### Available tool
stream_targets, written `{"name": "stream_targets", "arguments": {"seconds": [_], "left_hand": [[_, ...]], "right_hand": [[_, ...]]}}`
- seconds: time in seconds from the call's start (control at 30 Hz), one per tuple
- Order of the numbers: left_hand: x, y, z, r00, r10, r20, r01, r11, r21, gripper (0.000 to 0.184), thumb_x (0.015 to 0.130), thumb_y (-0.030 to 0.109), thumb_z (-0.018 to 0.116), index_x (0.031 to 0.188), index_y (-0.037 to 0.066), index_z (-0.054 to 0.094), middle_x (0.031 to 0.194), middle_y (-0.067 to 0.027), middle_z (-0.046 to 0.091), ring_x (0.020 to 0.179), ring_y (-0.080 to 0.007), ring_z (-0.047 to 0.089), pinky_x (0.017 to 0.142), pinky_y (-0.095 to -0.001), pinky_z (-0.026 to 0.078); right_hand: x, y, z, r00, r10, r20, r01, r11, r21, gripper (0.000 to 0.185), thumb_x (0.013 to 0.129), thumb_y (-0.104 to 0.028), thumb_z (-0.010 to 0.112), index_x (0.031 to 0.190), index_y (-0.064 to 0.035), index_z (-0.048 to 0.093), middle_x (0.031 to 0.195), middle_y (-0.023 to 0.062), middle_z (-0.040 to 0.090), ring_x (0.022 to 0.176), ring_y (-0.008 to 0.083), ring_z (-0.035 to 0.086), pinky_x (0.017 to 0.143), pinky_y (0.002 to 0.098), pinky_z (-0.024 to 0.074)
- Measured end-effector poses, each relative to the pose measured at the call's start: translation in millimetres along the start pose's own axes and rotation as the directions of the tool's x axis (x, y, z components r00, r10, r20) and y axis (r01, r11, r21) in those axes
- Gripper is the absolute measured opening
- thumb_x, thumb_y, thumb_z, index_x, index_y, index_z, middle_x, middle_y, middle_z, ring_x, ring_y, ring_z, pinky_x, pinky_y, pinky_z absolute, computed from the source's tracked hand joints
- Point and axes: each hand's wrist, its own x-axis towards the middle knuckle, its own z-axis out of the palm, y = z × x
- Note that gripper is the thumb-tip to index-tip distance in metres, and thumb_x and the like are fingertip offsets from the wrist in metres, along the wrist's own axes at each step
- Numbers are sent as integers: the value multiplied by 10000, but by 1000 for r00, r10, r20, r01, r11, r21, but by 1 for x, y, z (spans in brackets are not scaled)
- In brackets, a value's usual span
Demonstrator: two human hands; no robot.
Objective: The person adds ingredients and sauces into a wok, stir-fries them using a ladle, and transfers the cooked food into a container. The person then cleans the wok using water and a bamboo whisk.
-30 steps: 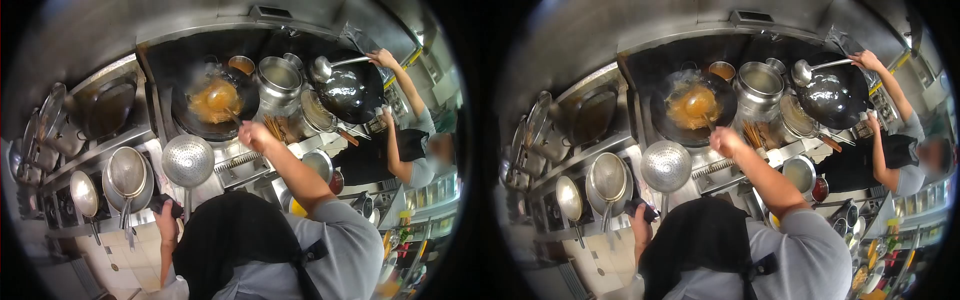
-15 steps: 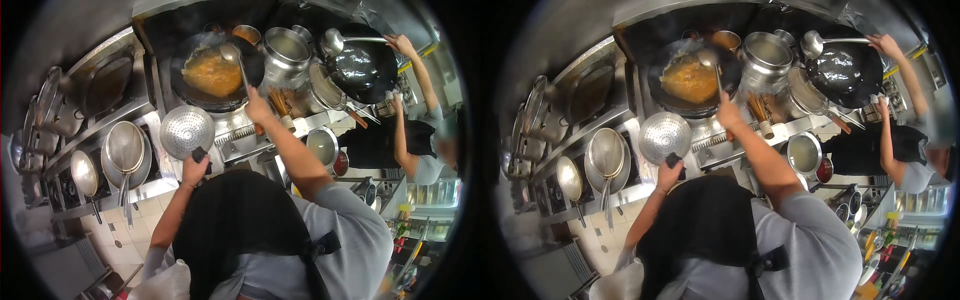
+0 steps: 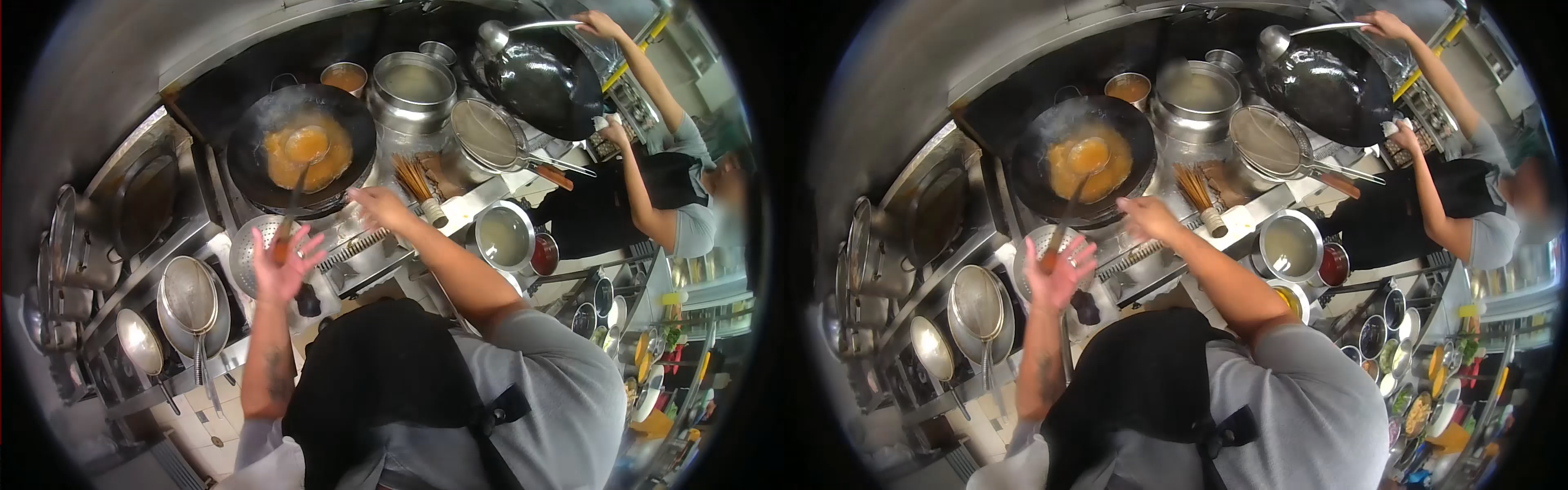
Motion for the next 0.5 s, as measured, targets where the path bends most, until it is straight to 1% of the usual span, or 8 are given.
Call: {"name": "stream_targets", "arguments": {"seconds": [0.03, 0.07, 0.1, 0.17, 0.3, 0.4, 0.47, 0.5], "left_hand": [[10, 24, 2, 979, -111, 169, 133, 983, -126, 729, 1081, 421, 530, 1555, -88, 314, 1423, -385, 516, 1155, -457, 651, 909, -433, 625], [21, 40, -7, 998, -53, 44, 55, 998, -34, 652, 1030, 231, 574, 1554, -78, 339, 1375, -360, 586, 896, -297, 706, 685, -270, 612], [31, 56, -15, 999, -28, 43, 29, 999, -29, 652, 1030, 231, 574, 1554, -78, 339, 1375, -360, 586, 896, -297, 706, 685, -270, 612], [43, 74, -21, 984, -158, 87, 119, 930, 347, 624, 936, 58, 548, 1529, -70, 399, 1288, -317, 658, 698, -156, 618, 552, -213, 519], [27, 70, 18, 982, -160, -99, 184, 699, 691, 620, 903, -27, 534, 1513, -73, 431, 1186, -249, 718, 644, -133, 595, 537, -274, 502], [-3, 85, 30, 958, -200, -207, 285, 558, 780, 661, 889, -19, 518, 1542, -53, 420, 1118, -188, 740, 646, -138, 608, 559, -277, 517], [-11, 103, 19, 929, -257, -267, 337, 285, 898, 644, 925, 45, 513, 1561, -20, 437, 1085, -153, 748, 719, -155, 669, 619, -298, 572], [-7, 111, 24, 931, -248, -269, 336, 285, 898, 644, 925, 45, 513, 1561, -20, 437, 1085, -153, 748, 719, -155, 669, 619, -298, 572]], "right_hand": [[1, 35, -14, 951, -234, -201, 72, 803, -592, 683, 1040, -447, 622, 1602, -142, 381, 1118, 188, 718, 1088, 352, 713, 925, 459, 590], [-3, 68, -28, 933, -175, -315, -99, 716, -691, 742, 1027, -510, 604, 1620, -143, 349, 1222, 202, 689, 1161, 373, 683, 1007, 485, 543], [-8, 94, -41, 891, -141, -431, -269, 602, -752, 803, 1014, -572, 587, 1638, -145, 318, 1326, 216, 661, 1235, 393, 653, 1089, 511, 495], [-17, 118, -59, 882, 123, -455, -450, 506, -736, 856, 980, -560, 617, 1644, -131, 288, 1476, 214, 571, 1248, 423, 646, 1086, 514, 497], [17, 183, -76, 885, 257, -388, -464, 553, -693, 878, 921, -499, 679, 1610, -81, 332, 1400, 252, 627, 1238, 417, 656, 1078, 473, 506], [3, 183, -101, 952, 181, -247, -264, 893, -365, 843, 852, -436, 699, 1509, 15, 426, 1148, 270, 721, 1025, 344, 742, 948, 413, 571], [-52, 100, -114, 972, 158, -173, -112, 962, 247, 791, 862, -270, 704, 1563, -28, 430, 990, 121, 705, 806, 159, 676, 637, 332, 576], [-63, 77, -116, 978, 45, -204, 26, 944, 328, 770, 883, -221, 681, 1598, -79, 430, 919, 71, 691, 798, 98, 649, 595, 299, 561]]}}
